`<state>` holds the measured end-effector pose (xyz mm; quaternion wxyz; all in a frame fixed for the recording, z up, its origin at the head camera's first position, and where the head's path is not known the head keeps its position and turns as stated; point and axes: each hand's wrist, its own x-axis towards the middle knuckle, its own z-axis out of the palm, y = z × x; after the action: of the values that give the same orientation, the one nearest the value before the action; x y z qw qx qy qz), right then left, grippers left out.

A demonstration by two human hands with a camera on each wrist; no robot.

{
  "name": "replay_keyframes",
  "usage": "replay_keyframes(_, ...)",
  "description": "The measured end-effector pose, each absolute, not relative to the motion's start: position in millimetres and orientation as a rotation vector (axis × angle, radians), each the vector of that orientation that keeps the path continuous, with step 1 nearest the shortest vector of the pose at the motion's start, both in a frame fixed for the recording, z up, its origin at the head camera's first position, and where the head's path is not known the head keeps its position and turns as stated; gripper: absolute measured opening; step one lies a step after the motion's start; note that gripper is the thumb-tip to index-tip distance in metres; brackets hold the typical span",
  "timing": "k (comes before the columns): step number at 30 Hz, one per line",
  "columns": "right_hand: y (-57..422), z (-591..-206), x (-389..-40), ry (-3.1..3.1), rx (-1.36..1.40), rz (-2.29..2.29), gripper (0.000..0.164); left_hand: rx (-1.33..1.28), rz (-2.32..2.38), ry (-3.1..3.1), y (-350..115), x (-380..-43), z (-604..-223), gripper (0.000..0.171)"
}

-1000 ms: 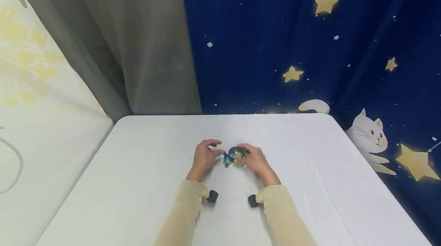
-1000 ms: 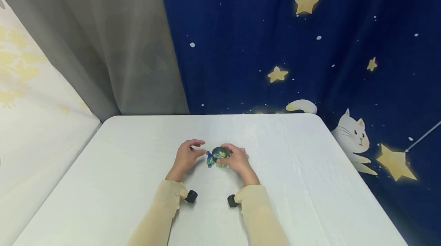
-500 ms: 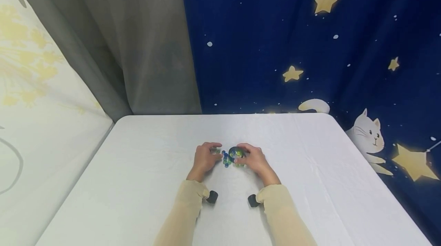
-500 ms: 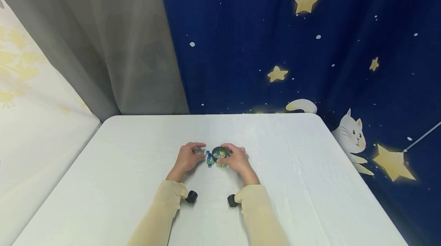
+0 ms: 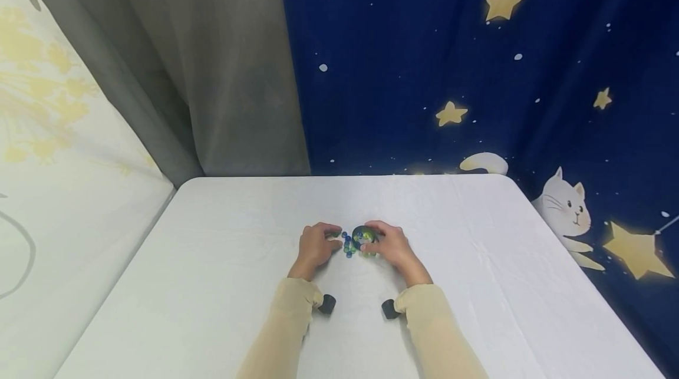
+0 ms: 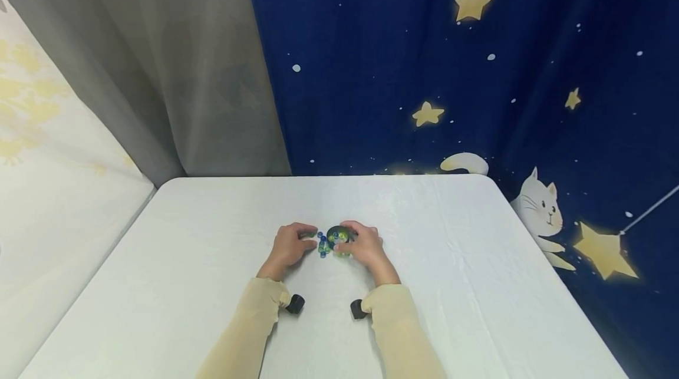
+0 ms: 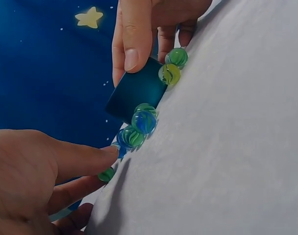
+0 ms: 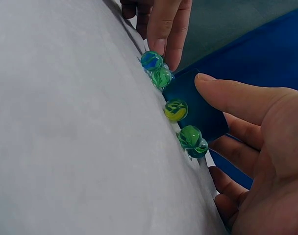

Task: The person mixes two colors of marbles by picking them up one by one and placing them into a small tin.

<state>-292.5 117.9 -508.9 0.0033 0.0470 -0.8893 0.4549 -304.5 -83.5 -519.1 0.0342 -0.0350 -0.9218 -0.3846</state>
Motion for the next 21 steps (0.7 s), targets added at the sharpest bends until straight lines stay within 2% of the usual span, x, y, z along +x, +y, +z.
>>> replay_keyframes(21, 118.7, -509.6, -292.5, -2.793, 0.123, 1.442, 0.052, -0.071, -1.103, -2.713, -78.0, -302.8, -525.6, 0.017)
